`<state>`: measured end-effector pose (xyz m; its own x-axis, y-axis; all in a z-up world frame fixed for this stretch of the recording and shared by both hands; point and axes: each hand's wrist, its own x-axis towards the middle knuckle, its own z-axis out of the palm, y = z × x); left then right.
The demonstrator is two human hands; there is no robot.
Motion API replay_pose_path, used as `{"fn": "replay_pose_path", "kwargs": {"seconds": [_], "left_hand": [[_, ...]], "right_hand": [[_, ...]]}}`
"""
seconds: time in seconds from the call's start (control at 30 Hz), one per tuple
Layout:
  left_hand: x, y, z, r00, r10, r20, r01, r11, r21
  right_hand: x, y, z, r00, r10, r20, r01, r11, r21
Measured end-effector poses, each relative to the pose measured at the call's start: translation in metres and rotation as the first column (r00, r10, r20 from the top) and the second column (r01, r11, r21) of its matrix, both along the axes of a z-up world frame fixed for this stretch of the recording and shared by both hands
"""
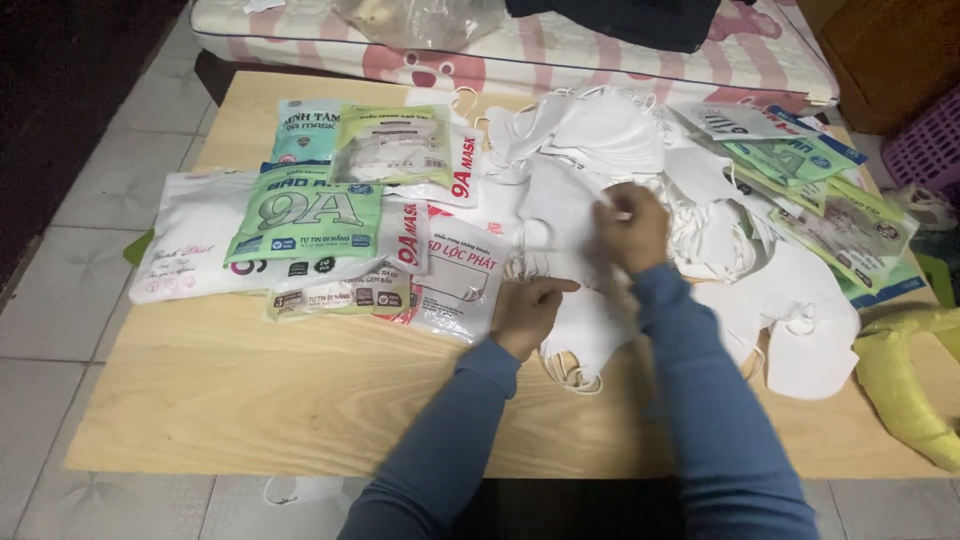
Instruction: Inspecting and packaging individual face masks into plastic bags at a manual workstation.
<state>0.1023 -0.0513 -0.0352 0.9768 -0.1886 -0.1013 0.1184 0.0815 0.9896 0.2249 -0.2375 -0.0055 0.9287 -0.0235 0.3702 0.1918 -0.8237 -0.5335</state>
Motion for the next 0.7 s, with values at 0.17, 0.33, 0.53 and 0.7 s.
{"fn": "replay_pose_path", "kwargs": {"seconds": [0.17, 0.33, 0.53, 0.7], "left_hand": [[0.000, -0.007, -0.001, 0.986, 0.135, -0.097, -0.145, 0.983, -0.115], [-0.007, -0.004, 0.036, 0.939, 0.176, -0.296, -0.281, 0.889, -0.362], [-0.001, -0.011, -0.011, 0.974, 0.136, -0.182, -0.178, 0.955, -0.239], [-0.013, -0.010, 0.017, 0.996, 0.078, -0.050, -0.077, 0.997, 0.033]], "right_hand": [[-0.064, -0.060, 0.064, 0.969, 0.192, -0.154, -0.062, 0.796, 0.602], [-0.110, -0.072, 0.038, 0.885, 0.263, -0.384, 0.021, 0.802, 0.596], [-0.115, -0.049, 0.005, 0.825, 0.168, -0.540, 0.026, 0.942, 0.334], [-0.090, -0.027, 0.014, 0.968, 0.025, -0.249, -0.051, 0.994, -0.097]]}}
